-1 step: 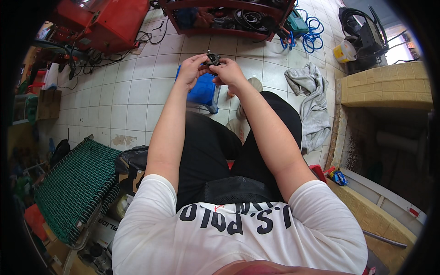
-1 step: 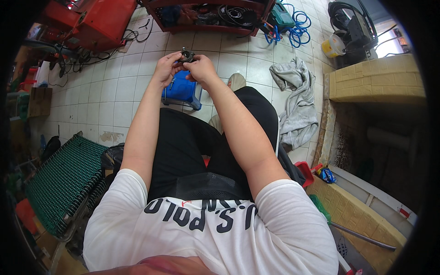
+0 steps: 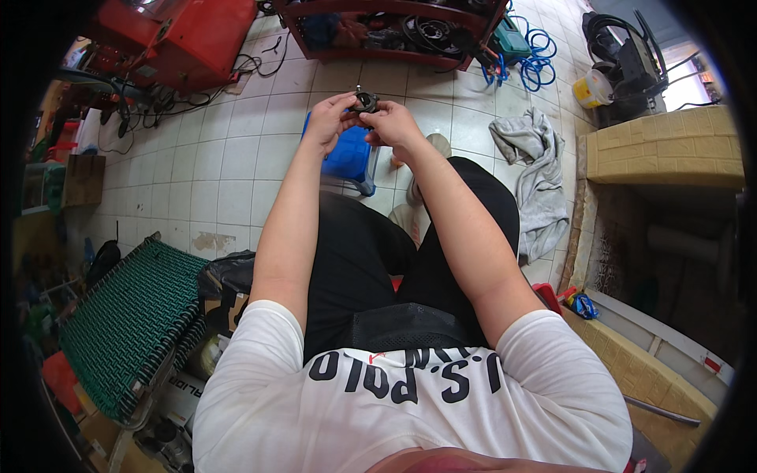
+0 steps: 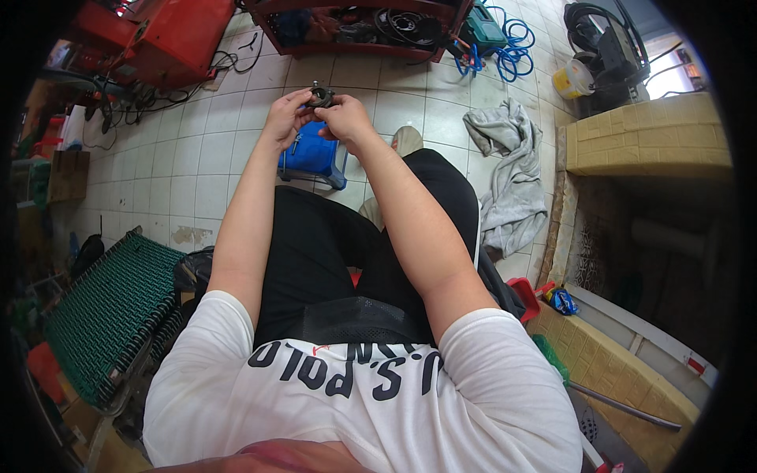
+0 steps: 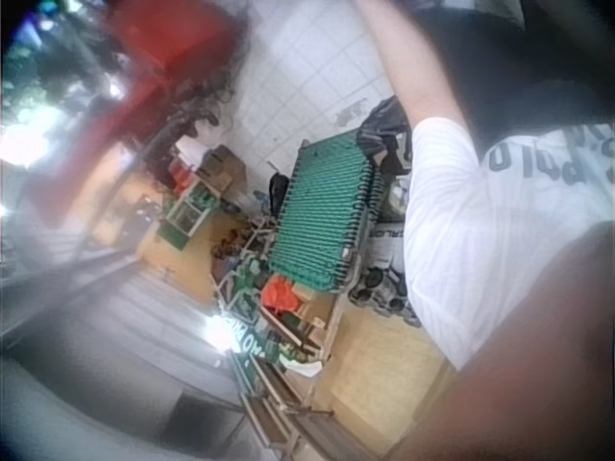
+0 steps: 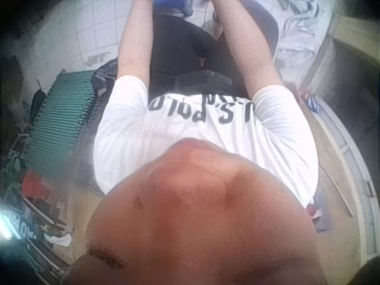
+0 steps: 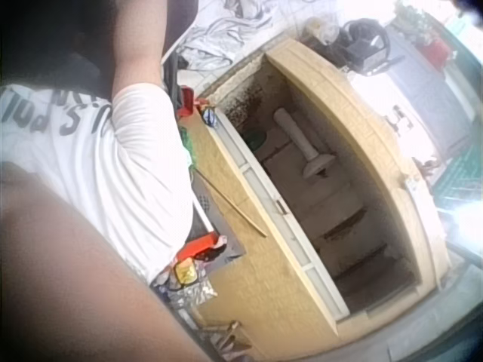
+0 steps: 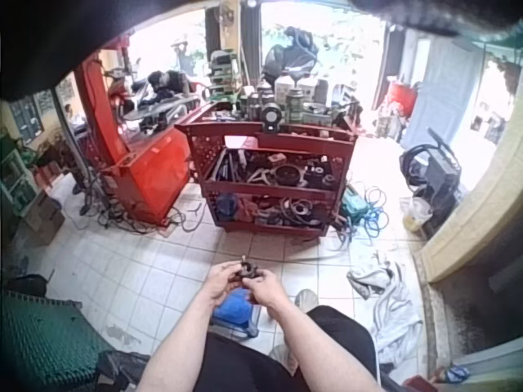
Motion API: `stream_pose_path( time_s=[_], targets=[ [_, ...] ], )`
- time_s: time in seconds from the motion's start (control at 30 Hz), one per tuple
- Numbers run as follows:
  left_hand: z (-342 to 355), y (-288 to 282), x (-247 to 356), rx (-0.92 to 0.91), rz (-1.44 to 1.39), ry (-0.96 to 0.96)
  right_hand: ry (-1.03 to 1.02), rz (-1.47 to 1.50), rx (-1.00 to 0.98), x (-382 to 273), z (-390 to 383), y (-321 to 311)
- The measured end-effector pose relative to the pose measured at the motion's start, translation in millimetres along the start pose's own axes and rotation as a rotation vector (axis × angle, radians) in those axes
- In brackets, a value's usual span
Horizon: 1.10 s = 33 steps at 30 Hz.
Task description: The person sits in a workshop and assembles a small mechanical component, likely a stator or clutch assembly, using a screwdriver and a small bottle of lubricant. They insert a screw, apply lubricant to the part, and continue to manipulate the assembly with their hands.
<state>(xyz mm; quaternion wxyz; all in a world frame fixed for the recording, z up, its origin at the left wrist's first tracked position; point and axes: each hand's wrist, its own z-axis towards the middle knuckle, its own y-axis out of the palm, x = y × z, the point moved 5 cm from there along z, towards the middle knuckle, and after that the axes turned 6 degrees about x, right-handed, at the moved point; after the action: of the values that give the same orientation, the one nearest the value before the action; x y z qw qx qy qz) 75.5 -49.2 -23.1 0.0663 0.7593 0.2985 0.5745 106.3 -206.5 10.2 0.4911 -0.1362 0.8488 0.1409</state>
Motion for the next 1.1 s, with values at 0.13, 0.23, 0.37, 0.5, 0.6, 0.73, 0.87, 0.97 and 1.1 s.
stream_pose_path(
  time_s=[0.13, 0.23, 0.37, 0.5, 0.6, 0.73, 0.87, 0.97, 1.1],
  targets=[
    [-2, -3, 5, 0.052, -0.042, 0.002, 0.007, 0.055, -0.067, -3, -4, 5],
    [-1, -2, 5, 0.081, -0.076, -0.051, -0.041, 0.007, -0.077, -1, -3, 8],
    [-3, -3, 3, 0.153, -0.014, -0.136, -0.066, -0.083, -0.11, 1, -5, 12],
    [5, -19, -4, 0.12, 0.007, -0.179, -0.045, -0.086, -0.15, -1, -9, 17],
    [3, -17, -4, 0.119, -0.009, -0.201, 0.002, -0.078, -0.155, -1, -11, 16],
    [3, -15, -2, 0.082, -0.035, -0.202, 0.05, -0.031, -0.187, 2, -9, 14],
    [4, -19, -4, 0.073, -0.051, -0.187, 0.068, -0.02, -0.192, 0, -11, 16],
    [6, -21, -4, 0.054, -0.052, -0.171, 0.069, -0.015, -0.192, -1, -11, 16],
    [4, -18, -3, 0.095, -0.047, -0.152, 0.062, -0.022, -0.198, -1, -12, 16]
  ],
)
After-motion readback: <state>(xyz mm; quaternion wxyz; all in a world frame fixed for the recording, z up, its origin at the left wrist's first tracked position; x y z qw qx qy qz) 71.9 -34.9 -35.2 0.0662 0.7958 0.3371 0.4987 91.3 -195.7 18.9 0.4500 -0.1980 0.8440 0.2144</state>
